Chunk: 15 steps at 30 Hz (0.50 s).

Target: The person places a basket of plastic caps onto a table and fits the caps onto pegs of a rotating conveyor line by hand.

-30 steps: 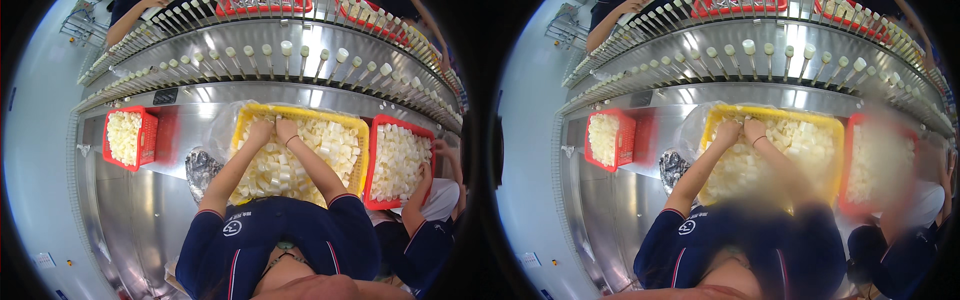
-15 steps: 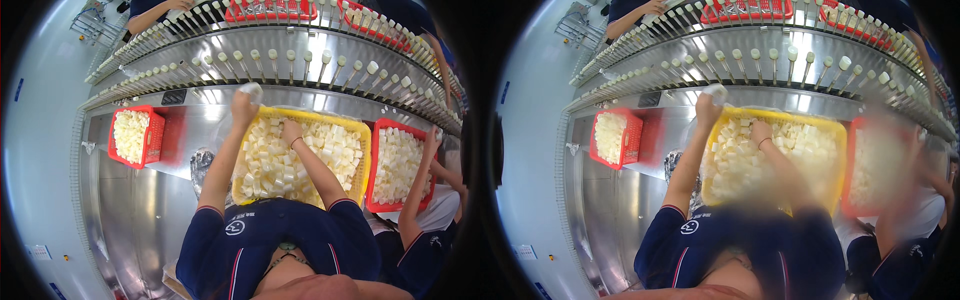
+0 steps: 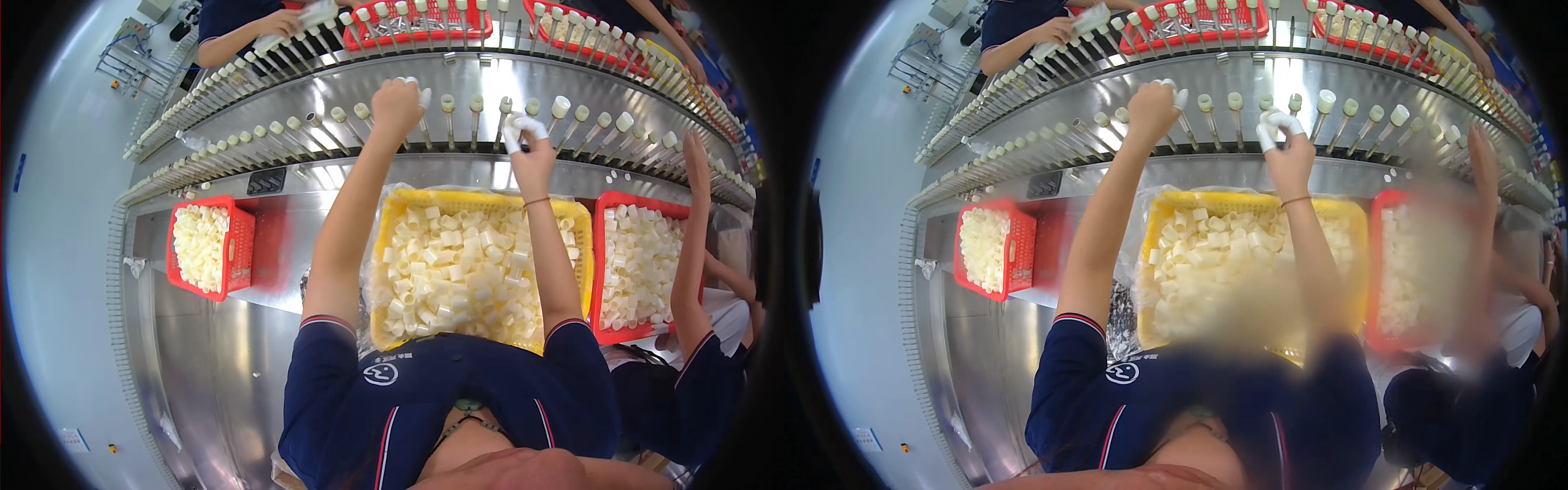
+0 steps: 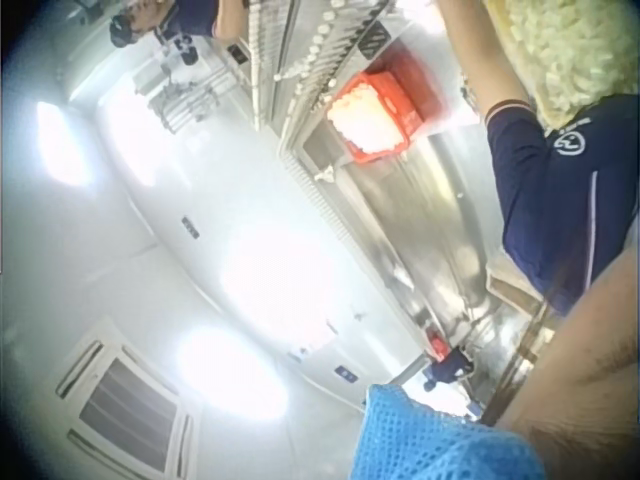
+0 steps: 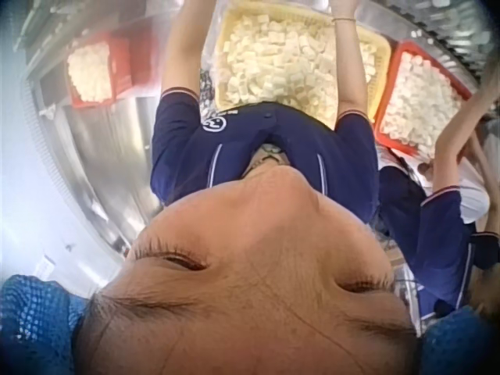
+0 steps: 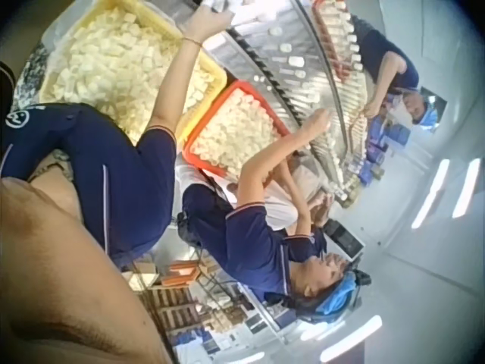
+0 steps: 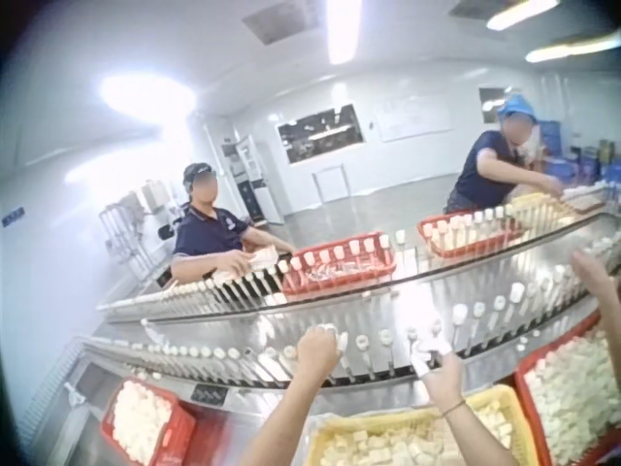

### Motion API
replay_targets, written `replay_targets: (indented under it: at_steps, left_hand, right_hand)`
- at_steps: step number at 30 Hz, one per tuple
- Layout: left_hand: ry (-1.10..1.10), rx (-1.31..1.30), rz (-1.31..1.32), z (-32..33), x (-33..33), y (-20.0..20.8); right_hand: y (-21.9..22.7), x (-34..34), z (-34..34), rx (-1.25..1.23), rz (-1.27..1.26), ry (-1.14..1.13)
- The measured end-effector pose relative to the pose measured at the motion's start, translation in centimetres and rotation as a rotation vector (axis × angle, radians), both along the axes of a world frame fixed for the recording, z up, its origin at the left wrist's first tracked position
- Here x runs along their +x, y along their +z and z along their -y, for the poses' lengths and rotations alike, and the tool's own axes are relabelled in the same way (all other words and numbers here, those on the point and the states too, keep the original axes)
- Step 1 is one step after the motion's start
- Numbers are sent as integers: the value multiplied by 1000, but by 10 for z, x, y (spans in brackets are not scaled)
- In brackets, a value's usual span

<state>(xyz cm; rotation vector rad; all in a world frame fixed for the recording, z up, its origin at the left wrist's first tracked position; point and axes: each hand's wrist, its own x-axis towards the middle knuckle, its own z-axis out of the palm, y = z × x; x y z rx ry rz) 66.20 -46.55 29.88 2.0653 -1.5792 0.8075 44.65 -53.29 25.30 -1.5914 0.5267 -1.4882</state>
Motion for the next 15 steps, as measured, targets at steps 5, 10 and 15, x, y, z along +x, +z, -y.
replay_targets:
  at_steps: [5,10,15]
  left_hand:
    - [53,263,45,12,-31,9]
    - [-377,-312,-19,-31,-71,-7]
    - [-174,548,-404,-97,-91,-130]
  right_hand:
    - [32,5,21,-135,-374,-238]
    - [16,11,55,-180,-429,-306]
    - [41,-25,63,-371,-462,-313]
